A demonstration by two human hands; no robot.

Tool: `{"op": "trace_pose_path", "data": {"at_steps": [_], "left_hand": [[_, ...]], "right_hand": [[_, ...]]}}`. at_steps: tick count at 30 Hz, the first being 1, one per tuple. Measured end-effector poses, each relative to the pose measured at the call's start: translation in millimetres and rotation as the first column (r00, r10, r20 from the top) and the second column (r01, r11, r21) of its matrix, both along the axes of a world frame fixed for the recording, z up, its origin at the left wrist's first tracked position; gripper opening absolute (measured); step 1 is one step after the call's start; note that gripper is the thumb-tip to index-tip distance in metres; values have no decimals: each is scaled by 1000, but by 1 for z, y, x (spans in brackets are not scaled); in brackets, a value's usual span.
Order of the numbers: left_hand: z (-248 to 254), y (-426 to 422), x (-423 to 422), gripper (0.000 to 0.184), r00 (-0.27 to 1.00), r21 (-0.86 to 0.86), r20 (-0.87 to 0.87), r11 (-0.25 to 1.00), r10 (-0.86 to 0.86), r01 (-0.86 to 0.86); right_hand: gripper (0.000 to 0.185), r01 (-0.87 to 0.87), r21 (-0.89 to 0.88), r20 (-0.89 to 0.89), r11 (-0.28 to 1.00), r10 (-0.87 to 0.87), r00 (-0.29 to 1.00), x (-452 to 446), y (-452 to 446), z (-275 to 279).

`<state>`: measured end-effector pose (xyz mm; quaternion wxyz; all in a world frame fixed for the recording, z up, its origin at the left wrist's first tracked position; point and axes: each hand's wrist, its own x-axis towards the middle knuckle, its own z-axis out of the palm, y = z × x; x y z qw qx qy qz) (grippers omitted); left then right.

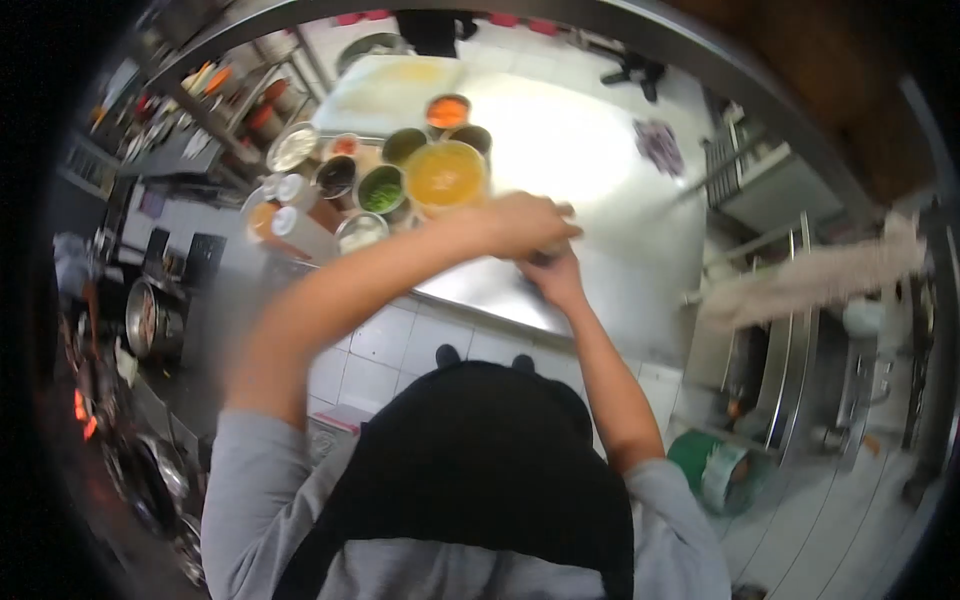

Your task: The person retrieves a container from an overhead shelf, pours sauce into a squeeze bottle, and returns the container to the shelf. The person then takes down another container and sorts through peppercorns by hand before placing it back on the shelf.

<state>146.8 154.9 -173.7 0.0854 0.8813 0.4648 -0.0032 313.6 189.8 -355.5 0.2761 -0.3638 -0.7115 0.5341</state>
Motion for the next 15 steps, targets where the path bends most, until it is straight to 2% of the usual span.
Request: {"op": "trace_pose_path", "data": {"at_steps": [3, 6, 7, 10, 12, 13, 15], "left_hand": [[14, -4, 11, 44, 988, 0, -151, 1000, -24, 24], [12, 2, 17, 37, 992, -6, -129, 1000, -3, 2], [13, 4, 17, 34, 990, -33, -135, 998, 47, -52], [17, 12, 26, 31, 967, -84, -154, 973, 201, -215], [14, 16, 27, 37, 933, -80, -175, 940, 315, -332], [9, 17, 27, 54, 917, -34, -100, 919, 387, -392], [11, 19, 30, 58, 848, -67, -170, 853, 502, -518]], "right_hand": [[77, 31, -41, 128, 999, -25, 991, -5, -3, 24], [78, 37, 2, -42, 999, -37, 998, -5, -5, 18], [74, 62, 20, -86, 998, -60, 995, -5, -7, 17], [69, 32, -66, 24, 997, -30, 999, -3, -8, 34], [64, 8, -98, -24, 995, -10, 1000, -4, -5, 32], [64, 2, -90, -38, 996, -5, 999, -5, -4, 29], [67, 5, -91, 0, 996, -5, 1000, 0, -7, 39]]}}
